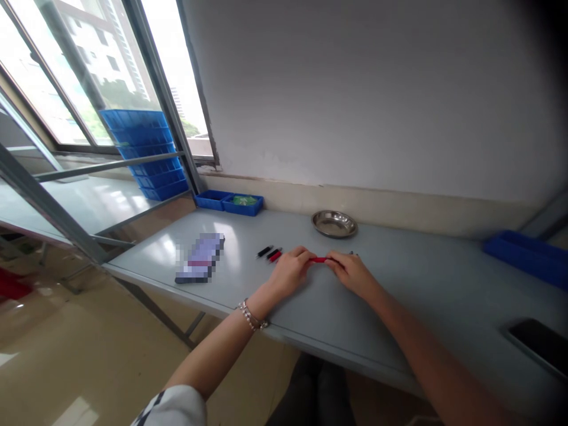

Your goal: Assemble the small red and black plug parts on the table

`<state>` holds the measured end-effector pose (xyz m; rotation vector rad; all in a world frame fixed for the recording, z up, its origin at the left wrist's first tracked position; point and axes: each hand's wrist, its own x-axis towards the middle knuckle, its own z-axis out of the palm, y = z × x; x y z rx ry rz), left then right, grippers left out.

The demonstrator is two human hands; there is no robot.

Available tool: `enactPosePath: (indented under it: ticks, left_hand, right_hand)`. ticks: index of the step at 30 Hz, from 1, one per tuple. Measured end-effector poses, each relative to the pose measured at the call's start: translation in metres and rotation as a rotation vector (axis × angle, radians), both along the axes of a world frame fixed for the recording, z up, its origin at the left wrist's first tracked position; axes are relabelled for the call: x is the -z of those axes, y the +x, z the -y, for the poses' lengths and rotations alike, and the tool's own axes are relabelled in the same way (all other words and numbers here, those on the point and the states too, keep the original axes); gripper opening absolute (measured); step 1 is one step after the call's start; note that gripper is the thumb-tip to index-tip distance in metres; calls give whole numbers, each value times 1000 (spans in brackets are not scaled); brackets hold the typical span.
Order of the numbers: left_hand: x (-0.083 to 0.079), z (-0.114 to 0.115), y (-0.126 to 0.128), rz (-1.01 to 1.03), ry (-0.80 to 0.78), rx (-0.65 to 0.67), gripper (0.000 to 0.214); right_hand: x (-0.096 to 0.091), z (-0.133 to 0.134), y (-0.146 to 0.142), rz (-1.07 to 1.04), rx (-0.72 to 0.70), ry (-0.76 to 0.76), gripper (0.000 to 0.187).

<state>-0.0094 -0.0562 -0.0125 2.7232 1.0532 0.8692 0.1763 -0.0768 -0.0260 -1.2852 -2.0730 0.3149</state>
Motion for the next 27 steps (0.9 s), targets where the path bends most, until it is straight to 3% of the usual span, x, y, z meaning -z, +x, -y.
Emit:
enactPosePath:
  ticks: [10, 17, 21, 27]
  left_hand:
    - [-4, 1, -1, -52, 37, 6, 23]
    - [3, -3, 2, -7, -27, 19, 24]
    - [-1, -4, 1, 132, -176, 59, 25]
    - [-7, -6, -1, 240, -530, 46, 38]
  right_hand:
    - [-2, 0, -2, -136, 35, -87, 33]
    - [2, -2, -1, -100, 31, -15, 31]
    - [1, 0, -1, -19, 18, 46, 31]
    - [-4, 5, -2, 45, 22, 110, 31]
